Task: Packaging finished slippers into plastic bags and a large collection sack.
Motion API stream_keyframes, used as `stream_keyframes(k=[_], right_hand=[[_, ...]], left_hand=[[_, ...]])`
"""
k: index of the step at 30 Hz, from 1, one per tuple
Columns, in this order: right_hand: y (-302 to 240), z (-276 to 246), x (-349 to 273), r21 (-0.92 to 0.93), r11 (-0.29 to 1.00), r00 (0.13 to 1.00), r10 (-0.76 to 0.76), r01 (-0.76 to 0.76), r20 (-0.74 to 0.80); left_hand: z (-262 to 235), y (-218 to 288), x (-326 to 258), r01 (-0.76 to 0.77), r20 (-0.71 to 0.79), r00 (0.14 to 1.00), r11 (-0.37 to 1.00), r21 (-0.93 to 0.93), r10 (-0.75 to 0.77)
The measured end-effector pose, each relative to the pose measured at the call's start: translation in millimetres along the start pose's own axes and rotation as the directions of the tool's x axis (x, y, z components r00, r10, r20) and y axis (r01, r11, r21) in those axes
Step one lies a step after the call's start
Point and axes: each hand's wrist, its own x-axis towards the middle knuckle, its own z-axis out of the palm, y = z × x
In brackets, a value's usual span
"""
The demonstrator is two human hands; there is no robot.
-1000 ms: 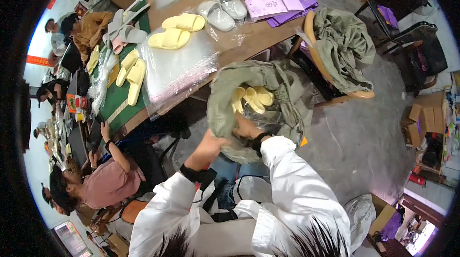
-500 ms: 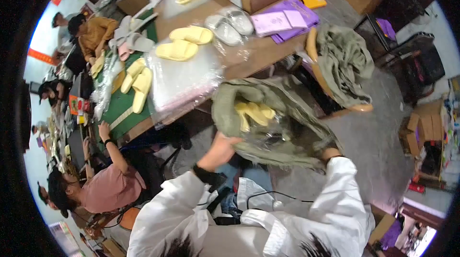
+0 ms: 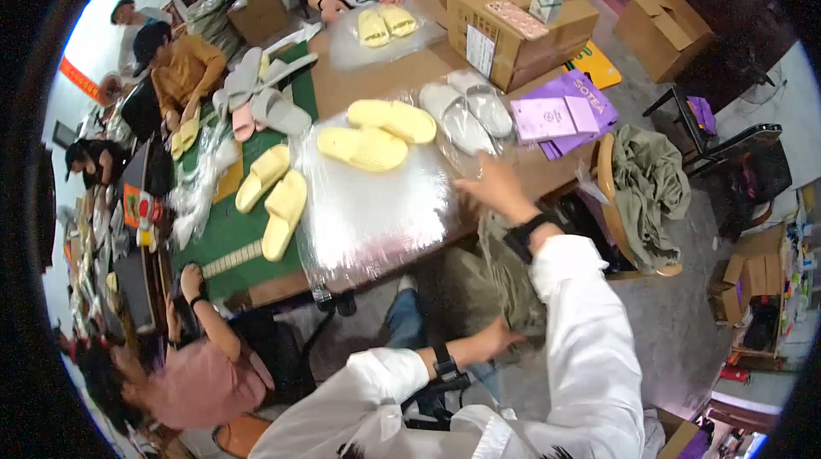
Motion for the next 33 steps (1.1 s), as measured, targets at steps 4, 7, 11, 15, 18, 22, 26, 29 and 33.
stream_keyframes(k=[4, 7, 11, 15, 18, 22, 26, 29, 33], right_hand=[[-9.5, 59.1, 67.0, -0.644, 0.713, 0.959, 0.248, -0.278, -0.138], [50.5, 70.4, 86.8, -0.782, 0.520, 0.938, 0.235, -0.343, -0.255], [69.2, -12.5, 103.9, 0.371, 0.873, 0.635, 0.486, -0.316, -0.600], [10.6, -113.6, 51.5, 0.499, 0.850, 0.540, 0.343, 0.170, -0.769], [-30.0, -181.3, -58.4, 0.173, 0.985, 0.525, 0.143, 0.008, -0.839], [-9.7, -186.9, -195.2, 0.385, 0.922, 0.292, 0.381, -0.046, -0.877], [-0.3, -130.6, -274.5, 0.760, 0.647, 0.157, 0.746, 0.057, -0.647], [40.4, -29.8, -307.9, 0.705, 0.676, 0.345, 0.728, -0.214, -0.593], [119.9, 109.4, -333.8, 0.029, 0.900, 0.900, 0.433, -0.435, 0.056]], left_hand=[[-9.4, 13.2, -18.5, -0.705, 0.313, 0.586, 0.279, 0.652, 0.747], [-14.7, 54.1, -33.0, -0.441, 0.070, 0.897, 0.893, 0.087, 0.436], [-40.1, 97.7, -34.0, -0.163, 0.363, 0.921, 0.705, 0.690, -0.142], [-67.4, 60.1, -18.7, 0.185, 0.298, 0.924, 0.961, 0.204, -0.241], [-70.0, 87.0, -33.0, 0.158, 0.299, 0.948, 0.975, -0.157, -0.106], [-70.9, 97.5, -55.9, 0.368, 0.262, 0.908, 0.921, -0.126, -0.327], [-73.7, 91.1, -82.8, 0.291, 0.186, 0.944, 0.954, -0.071, -0.274], [-69.3, 89.2, -90.2, 0.278, 0.138, 0.957, 0.941, -0.195, -0.254], [-42.6, 86.9, -94.2, 0.274, -0.044, 0.959, 0.957, -0.097, -0.279]])
